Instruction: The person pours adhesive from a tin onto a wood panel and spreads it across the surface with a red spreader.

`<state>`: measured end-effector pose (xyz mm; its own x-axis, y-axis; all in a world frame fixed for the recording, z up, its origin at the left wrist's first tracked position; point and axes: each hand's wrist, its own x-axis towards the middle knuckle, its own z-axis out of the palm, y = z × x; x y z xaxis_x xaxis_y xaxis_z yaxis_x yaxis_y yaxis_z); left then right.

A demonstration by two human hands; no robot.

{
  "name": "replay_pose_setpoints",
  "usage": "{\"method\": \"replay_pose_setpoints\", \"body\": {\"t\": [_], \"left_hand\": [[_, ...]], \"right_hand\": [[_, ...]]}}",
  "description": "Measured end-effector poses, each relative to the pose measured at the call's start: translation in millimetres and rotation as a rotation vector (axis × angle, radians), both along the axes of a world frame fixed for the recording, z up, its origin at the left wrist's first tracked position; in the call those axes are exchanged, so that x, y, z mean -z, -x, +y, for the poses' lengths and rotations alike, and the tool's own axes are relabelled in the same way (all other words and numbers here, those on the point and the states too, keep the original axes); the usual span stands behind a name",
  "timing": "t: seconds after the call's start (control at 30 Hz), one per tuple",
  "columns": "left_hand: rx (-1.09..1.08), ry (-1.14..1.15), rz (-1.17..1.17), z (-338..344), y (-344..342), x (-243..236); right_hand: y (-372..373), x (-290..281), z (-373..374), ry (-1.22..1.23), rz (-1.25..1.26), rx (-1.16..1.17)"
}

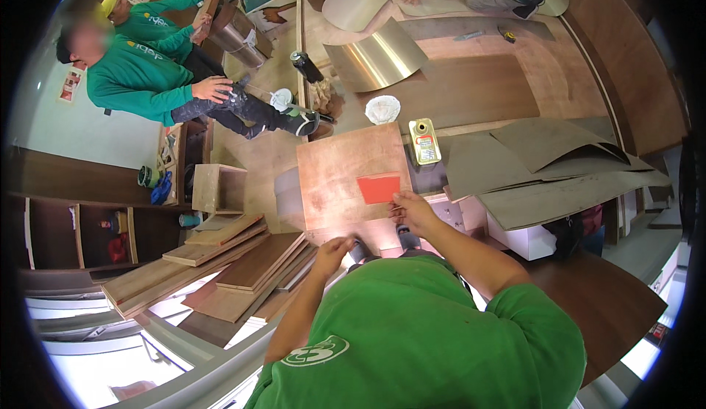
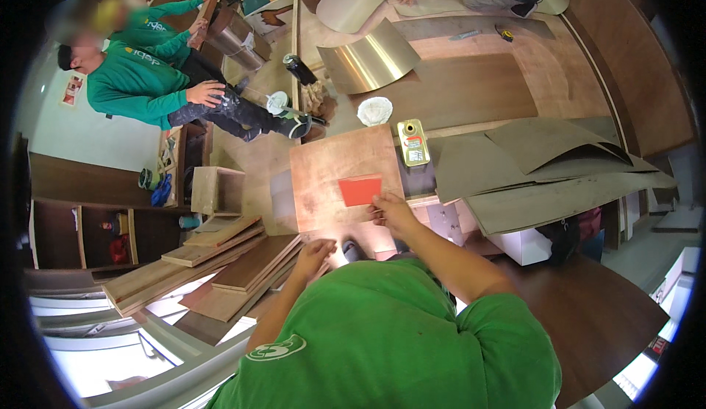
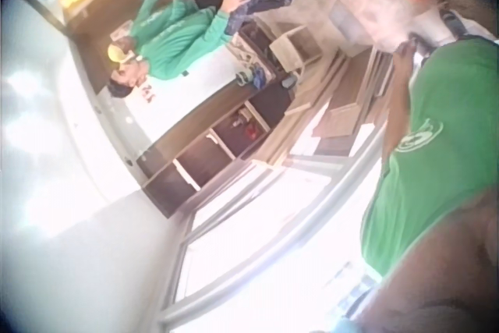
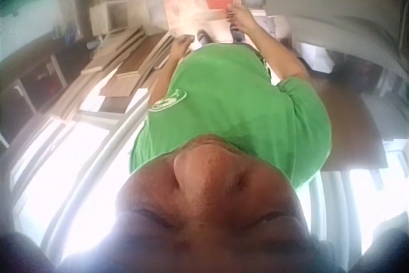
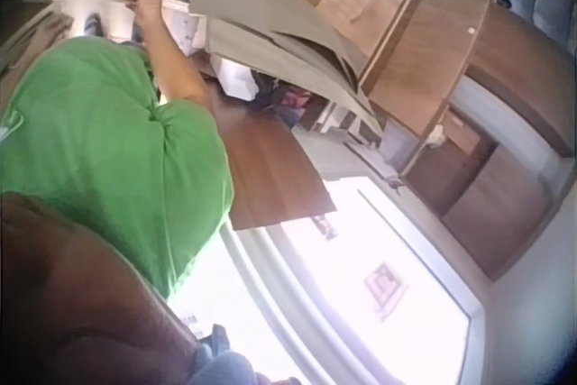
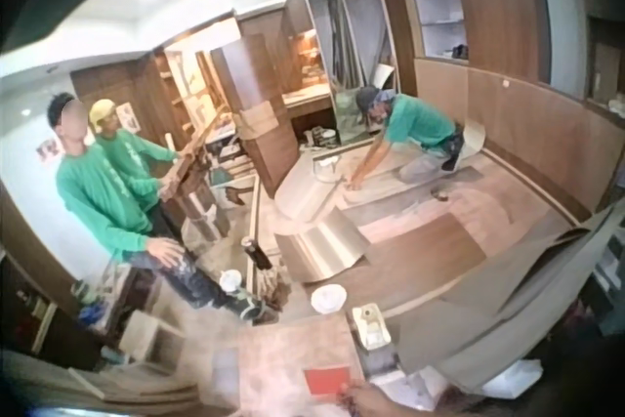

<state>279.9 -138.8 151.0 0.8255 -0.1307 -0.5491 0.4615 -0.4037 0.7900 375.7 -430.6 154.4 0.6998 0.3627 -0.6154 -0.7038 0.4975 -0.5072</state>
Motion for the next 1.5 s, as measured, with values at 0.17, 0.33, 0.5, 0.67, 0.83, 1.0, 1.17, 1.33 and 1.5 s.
{"method": "replay_pose_setpoints", "body": {"t": [0.17,0.33,0.5,0.67,0.83,1.0,1.17,1.33,1.5], "left_hand": [[-0.31,0.322,0.022,-69,-63,-67],[-0.589,0.393,0.024,-58,-65,-58],[-0.795,0.378,-0.016,-33,-44,-49],[-0.889,0.146,-0.078,-1,10,-62],[-0.964,-0.149,0.006,52,114,-41],[-0.651,-0.551,-0.01,72,182,-44],[-0.705,-0.702,0.156,89,239,-33],[-0.951,-0.567,0.264,64,233,-56],[-1.05,-0.426,0.217,70,266,-44]], "right_hand": [[-15,-20,41,-0.019,-0.133,-0.132],[-23,-17,68,0.09,-0.289,-0.262],[-14,31,71,0.47,-0.482,-0.328],[-56,155,23,1.123,-0.293,0.051],[-103,106,-14,1.478,-0.162,-0.072],[-127,107,-28,1.578,0.001,-0.243],[-131,110,-20,1.619,0.029,-0.286],[-137,141,-28,1.655,0.011,-0.137],[-153,148,-33,1.586,0.047,-0.192]]}}
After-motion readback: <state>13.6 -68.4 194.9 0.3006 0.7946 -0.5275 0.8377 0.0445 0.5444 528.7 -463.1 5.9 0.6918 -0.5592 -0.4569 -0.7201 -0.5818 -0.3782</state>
